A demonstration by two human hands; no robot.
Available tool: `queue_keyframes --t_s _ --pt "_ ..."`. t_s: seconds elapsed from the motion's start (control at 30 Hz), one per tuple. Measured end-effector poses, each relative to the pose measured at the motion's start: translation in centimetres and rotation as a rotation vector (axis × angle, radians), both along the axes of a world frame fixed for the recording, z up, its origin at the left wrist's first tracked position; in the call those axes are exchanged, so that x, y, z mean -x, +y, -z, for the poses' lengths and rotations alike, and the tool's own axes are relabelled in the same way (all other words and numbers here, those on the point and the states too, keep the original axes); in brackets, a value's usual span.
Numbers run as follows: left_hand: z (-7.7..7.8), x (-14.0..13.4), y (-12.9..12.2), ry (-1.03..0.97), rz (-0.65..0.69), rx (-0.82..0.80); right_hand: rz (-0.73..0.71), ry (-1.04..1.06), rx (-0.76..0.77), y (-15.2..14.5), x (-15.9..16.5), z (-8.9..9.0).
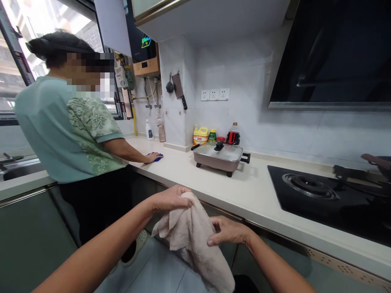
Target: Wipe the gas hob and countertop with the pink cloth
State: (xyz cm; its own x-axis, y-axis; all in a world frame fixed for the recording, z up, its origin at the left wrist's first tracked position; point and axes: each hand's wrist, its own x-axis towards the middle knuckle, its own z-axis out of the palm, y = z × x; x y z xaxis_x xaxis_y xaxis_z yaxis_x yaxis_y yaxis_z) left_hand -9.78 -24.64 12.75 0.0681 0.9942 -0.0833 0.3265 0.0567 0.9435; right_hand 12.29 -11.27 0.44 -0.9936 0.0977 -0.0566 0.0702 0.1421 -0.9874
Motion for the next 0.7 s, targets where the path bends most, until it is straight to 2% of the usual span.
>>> queue_keyframes --t_s 0.1,0.2,0.3,0.4,0.53,0.7 --pt "-0.6 1.0 -0.6 0.069 -0.053 -0.074 0.061 -0.070 -0.031 0.8 -1.6 3.0" --pt "-1.1 1.6 -1.0 0.113 -0.058 -0.107 0.169 -0.029 0.034 1.2 -2.7 5.4" --pt "-1.4 1.6 -0.9 0.111 -0.073 -0.096 0.340 0.025 0.225 0.9 -3.2 6.3" --pt "-1.6 1.0 -0.4 -0.038 -0.177 -0.104 0.435 0.085 0.390 0.1 -3.3 6.3" --pt "-1.7 -0.6 0.8 -0.227 -0.284 -0.071 0.387 0.227 0.518 -1.4 -2.2 7.2" --pt "-1.9 -4.2 2.1 -0.289 -0.256 -0.046 0.285 0.341 0.644 -4.3 0.2 10.4"
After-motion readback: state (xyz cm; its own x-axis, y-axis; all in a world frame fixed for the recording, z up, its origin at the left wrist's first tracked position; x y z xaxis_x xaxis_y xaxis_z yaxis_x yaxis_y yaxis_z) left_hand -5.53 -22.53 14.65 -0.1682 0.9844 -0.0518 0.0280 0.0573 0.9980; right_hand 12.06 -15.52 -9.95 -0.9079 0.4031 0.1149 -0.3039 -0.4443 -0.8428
